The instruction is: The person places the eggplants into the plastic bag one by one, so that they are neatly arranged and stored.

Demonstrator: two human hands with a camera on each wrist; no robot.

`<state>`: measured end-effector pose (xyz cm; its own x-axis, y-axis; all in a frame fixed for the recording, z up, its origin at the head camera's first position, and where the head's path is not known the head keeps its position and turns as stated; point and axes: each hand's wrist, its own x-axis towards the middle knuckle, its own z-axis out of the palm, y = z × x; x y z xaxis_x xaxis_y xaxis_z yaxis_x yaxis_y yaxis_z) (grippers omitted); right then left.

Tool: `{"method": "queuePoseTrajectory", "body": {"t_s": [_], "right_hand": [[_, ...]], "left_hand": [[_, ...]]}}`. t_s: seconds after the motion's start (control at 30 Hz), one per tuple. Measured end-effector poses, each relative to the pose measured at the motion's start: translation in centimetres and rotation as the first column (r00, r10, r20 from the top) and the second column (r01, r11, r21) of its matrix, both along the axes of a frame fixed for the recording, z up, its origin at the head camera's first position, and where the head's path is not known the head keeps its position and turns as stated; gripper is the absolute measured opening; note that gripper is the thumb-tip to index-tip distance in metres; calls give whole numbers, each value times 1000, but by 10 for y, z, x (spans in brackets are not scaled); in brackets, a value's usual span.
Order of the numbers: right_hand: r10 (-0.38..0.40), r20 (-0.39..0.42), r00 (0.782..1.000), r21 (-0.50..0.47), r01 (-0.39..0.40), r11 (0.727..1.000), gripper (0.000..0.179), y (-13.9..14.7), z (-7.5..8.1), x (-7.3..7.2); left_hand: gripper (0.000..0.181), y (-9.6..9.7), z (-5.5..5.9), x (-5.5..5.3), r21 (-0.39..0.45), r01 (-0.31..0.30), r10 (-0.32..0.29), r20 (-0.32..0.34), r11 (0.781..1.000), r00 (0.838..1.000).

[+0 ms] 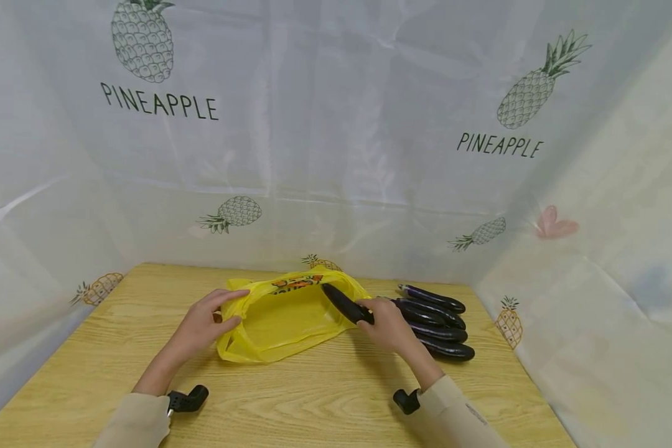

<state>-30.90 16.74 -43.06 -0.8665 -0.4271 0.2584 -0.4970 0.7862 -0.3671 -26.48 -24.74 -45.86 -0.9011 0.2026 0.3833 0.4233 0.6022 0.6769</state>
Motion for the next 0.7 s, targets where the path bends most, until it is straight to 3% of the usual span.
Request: {"method": "queuePoseTrajectory", "body": {"t_s": [0.7], "right_hand": [[15, 114, 993, -67, -8, 998, 47, -32, -17, -29]], "left_hand": [[58, -2, 3, 1, 11, 27, -27, -21, 1000, 999]]}}
